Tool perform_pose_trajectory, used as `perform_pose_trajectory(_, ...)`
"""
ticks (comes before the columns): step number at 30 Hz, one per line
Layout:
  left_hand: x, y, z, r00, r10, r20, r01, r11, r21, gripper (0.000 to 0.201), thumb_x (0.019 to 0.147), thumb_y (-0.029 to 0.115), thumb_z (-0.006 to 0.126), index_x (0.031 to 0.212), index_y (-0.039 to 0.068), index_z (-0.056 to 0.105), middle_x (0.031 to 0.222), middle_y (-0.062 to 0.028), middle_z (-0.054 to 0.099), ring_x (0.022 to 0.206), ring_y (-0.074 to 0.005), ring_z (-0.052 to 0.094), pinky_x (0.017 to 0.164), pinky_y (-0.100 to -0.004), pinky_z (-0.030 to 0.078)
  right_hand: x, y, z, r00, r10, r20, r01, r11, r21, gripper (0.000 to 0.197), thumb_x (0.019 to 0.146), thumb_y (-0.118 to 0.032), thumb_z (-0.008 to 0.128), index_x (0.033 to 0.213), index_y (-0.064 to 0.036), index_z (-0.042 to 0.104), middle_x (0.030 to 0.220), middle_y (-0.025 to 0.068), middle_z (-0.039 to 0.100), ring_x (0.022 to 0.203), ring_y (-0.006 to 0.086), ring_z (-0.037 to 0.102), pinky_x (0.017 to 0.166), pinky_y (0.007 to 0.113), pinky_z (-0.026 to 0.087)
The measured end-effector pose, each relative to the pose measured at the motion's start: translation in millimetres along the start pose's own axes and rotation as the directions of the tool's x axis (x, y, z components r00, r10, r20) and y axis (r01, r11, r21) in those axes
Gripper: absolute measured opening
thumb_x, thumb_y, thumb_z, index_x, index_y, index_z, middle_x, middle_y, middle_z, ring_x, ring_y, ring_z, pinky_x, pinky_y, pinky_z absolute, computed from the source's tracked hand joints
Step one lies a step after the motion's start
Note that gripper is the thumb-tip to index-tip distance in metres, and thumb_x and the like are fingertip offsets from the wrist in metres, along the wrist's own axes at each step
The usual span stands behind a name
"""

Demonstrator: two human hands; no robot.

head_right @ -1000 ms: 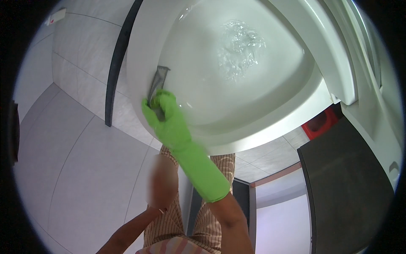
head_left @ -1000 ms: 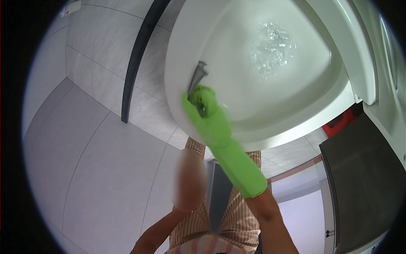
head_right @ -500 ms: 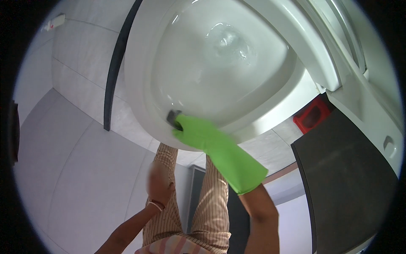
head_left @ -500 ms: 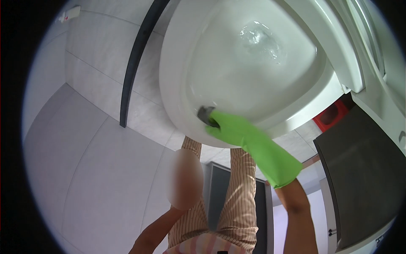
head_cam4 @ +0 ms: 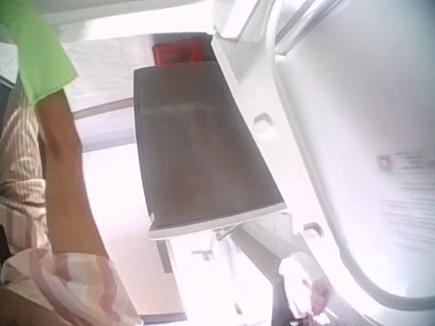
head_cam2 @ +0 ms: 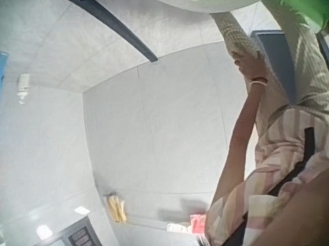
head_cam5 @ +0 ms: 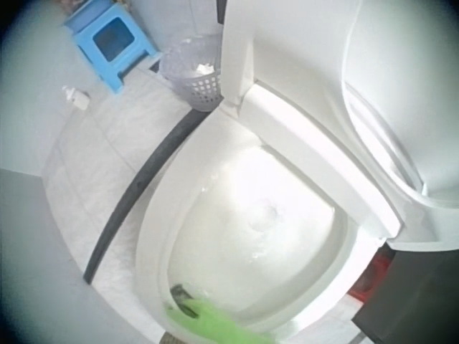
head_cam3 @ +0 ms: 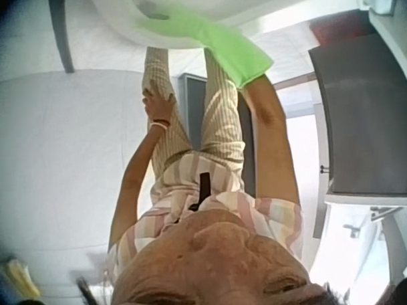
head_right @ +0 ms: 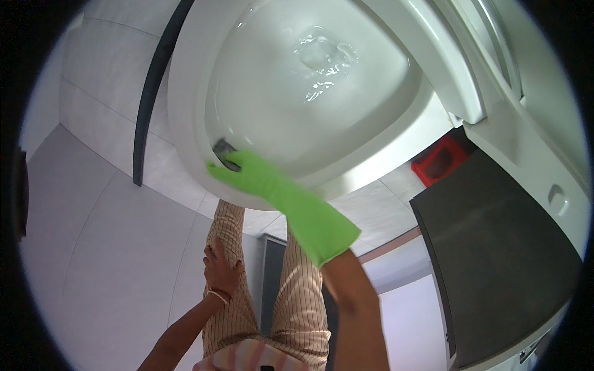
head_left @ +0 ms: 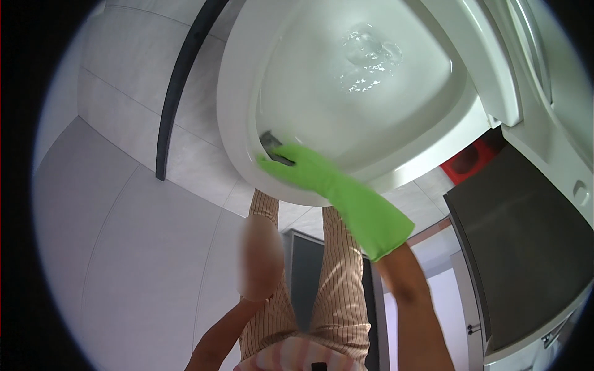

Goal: The person cleans a toilet by wiping the rim and the inside of the bowl with a cloth. The person then moves to the bathroom sink and wipes the basin and faucet with the cloth.

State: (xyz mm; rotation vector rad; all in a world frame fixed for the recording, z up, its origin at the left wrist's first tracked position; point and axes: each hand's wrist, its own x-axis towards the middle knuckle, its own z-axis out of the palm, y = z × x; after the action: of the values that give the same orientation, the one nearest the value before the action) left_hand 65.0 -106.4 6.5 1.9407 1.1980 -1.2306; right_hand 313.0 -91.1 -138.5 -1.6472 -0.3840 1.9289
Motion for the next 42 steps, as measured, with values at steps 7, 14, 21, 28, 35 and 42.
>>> perform_pose_trajectory(7,9.4,15.8,0.7,0.975,-0.196,0.102,0.194,0.981,0.024,0.091,0.066,0.025,0.073,0.136,0.005,0.018,0.120,-0.0244,0.034,0.100,-0.0421,0.047,0.075,-0.0462,0.049,-44.2,46.7,-107.7,0.963,0.269,-0.003,-0.209,0.741,-0.638,0.052,0.084,-0.052,0.048,0.104,-0.0052,0.062,0.096,0.0108,0.062,0.089,0.0203,0.057,0.080,0.031,0.043)
perform_pose_trajectory(14,5.3,8.4,10.9,0.965,-0.247,0.085,0.251,0.967,-0.042,0.092,0.064,0.025,0.074,0.135,0.007,0.019,0.118,-0.0240,0.036,0.099,-0.0406,0.049,0.073,-0.0442,0.051,-52.8,11.9,-158.7,0.938,0.323,-0.130,-0.295,0.538,-0.790,0.051,0.084,-0.051,0.049,0.103,-0.0053,0.063,0.095,0.0110,0.063,0.090,0.0206,0.058,0.081,0.031,0.043)
perform_pose_trajectory(21,-0.8,-4.9,20.1,0.962,-0.265,0.061,0.270,0.956,-0.116,0.095,0.062,0.027,0.075,0.136,0.006,0.018,0.120,-0.0249,0.036,0.099,-0.0403,0.048,0.071,-0.0440,0.051,-21.5,-21.8,-57.7,0.945,0.326,0.007,-0.291,0.853,-0.433,0.050,0.085,-0.049,0.049,0.102,-0.0055,0.064,0.094,0.0111,0.064,0.091,0.0209,0.058,0.081,0.030,0.043)
perform_pose_trajectory(28,-6.5,-21.4,55.5,0.985,-0.144,-0.099,0.137,0.988,-0.077,0.094,0.063,0.026,0.073,0.136,0.006,0.018,0.122,-0.0257,0.035,0.100,-0.0414,0.048,0.073,-0.0453,0.050,25.2,-47.8,12.5,0.914,0.405,0.024,-0.405,0.908,0.106,0.048,0.085,-0.048,0.050,0.102,-0.0057,0.065,0.093,0.0113,0.065,0.091,0.0211,0.059,0.082,0.030,0.043)
perform_pose_trajectory(35,4.7,-9.3,3.2,0.973,-0.216,0.081,0.222,0.971,-0.083,0.093,0.065,0.028,0.073,0.136,0.005,0.017,0.121,-0.0263,0.034,0.098,-0.0393,0.049,0.073,-0.0426,0.050,-13.5,-3.7,-37.7,0.943,0.333,0.000,-0.312,0.882,-0.353,0.034,0.086,-0.032,0.052,0.103,-0.0050,0.064,0.099,0.0105,0.064,0.093,0.0195,0.058,0.081,0.028,0.044)
perform_pose_trajectory(42,7.8,-11.2,-4.7,0.973,-0.220,0.071,0.224,0.973,-0.063,0.092,0.065,0.028,0.073,0.136,0.005,0.019,0.120,-0.0248,0.036,0.098,-0.0378,0.049,0.071,-0.0421,0.050,-24.1,-16.8,-145.1,0.939,0.332,-0.092,-0.258,0.502,-0.825,0.032,0.085,-0.028,0.053,0.103,-0.0038,0.064,0.097,0.0106,0.064,0.090,0.0194,0.059,0.080,0.028,0.045)
